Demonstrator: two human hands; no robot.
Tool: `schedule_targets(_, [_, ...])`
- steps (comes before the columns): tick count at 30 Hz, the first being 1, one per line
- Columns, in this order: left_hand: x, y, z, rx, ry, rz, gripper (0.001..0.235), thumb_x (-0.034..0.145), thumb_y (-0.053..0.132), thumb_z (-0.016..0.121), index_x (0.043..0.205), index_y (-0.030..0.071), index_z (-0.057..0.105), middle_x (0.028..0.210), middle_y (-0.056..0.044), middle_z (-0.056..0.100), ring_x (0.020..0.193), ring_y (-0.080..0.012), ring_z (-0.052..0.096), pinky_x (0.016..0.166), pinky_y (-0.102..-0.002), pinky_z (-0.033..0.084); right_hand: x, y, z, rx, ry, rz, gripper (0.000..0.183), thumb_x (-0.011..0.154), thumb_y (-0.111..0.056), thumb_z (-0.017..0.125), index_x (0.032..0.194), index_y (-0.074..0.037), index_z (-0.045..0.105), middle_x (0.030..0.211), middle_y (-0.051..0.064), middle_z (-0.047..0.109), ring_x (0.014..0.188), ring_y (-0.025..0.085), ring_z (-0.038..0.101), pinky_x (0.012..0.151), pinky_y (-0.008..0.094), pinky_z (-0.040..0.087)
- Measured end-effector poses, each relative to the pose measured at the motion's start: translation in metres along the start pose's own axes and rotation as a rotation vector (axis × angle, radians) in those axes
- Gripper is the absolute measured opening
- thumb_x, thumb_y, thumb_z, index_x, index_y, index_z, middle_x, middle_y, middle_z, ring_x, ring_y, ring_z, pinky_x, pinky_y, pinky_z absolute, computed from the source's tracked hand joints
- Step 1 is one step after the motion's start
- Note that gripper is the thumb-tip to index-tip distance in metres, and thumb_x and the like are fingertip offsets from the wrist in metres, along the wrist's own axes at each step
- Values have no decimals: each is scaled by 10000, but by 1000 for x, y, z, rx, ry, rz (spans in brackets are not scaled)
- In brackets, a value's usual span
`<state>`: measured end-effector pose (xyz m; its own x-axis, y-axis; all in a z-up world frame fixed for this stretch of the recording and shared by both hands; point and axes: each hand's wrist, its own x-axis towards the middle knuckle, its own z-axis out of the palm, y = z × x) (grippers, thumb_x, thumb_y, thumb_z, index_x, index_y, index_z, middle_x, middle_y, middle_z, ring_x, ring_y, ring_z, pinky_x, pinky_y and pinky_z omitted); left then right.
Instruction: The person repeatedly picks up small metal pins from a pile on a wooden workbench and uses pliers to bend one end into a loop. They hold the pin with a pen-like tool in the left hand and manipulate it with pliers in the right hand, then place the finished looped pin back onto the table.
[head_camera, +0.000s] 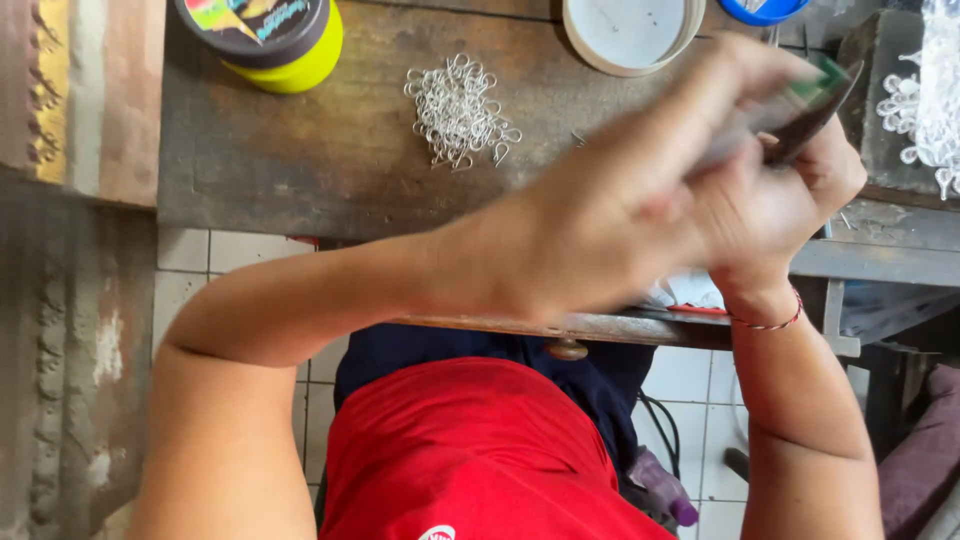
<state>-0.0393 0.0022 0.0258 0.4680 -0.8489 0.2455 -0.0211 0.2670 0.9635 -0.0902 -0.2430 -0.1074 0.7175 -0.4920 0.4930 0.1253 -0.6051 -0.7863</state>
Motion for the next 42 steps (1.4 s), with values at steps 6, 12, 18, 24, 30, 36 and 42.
schedule_targets(6, [21, -64, -34, -79, 238, -19, 175, 1127, 209, 382, 1210, 139, 519, 1251, 32, 587, 695, -42, 399, 617, -188, 376, 0, -96, 8, 128, -142, -341, 266, 1124, -107, 635, 892, 22, 622, 597, 61, 565, 751, 242, 642, 891, 403, 466])
schedule_targets(12, [16, -54, -24, 103, 222, -19, 176, 1103, 252, 433, 1218, 126, 478, 972, -2, 483, 709, -50, 441, 626, -197, 412, 3, -98, 6, 127, -199, -341, 219, 1100, 19, 656, 889, 51, 606, 751, 156, 660, 846, 315, 714, 867, 415, 477])
schedule_targets(18, [14, -50, -21, 61, 204, -20, 95, 1091, 180, 452, 1146, 112, 490, 1005, 15, 493, 693, -63, 445, 593, -208, 411, 2, -97, 5, 77, -187, -340, 189, 1081, 81, 681, 905, 48, 619, 874, 201, 706, 796, 273, 659, 691, 348, 414])
schedule_targets(24, [13, -42, -19, 163, 221, 9, 141, 1085, 252, 473, 1098, 115, 502, 977, 38, 506, 749, -43, 421, 671, -217, 415, 3, -99, 7, 76, -171, -418, 229, 1095, -35, 699, 903, 73, 639, 879, 218, 694, 807, 314, 681, 786, 404, 479])
schedule_targets(30, [15, -38, -17, 153, 242, 22, 171, 1065, 278, 507, 1015, 115, 493, 913, 43, 512, 684, -24, 418, 604, -194, 388, 3, -97, 4, 55, -189, -408, 219, 1090, -5, 725, 901, 63, 637, 907, 216, 700, 777, 291, 646, 724, 377, 454])
schedule_targets(36, [15, -30, -15, 209, 264, 28, 165, 1051, 268, 536, 967, 135, 486, 859, 59, 500, 662, -18, 412, 595, -190, 401, 1, -95, 2, 79, -207, -359, 189, 1053, 79, 713, 902, 53, 602, 865, 206, 692, 744, 267, 610, 674, 350, 421])
schedule_targets(42, [15, -28, -14, 198, 281, 42, 153, 1043, 250, 561, 951, 141, 505, 810, 65, 491, 658, -30, 427, 600, -197, 394, 2, -97, 2, 107, -222, -342, 208, 1020, 147, 693, 851, 57, 613, 788, 183, 655, 747, 280, 637, 720, 375, 448])
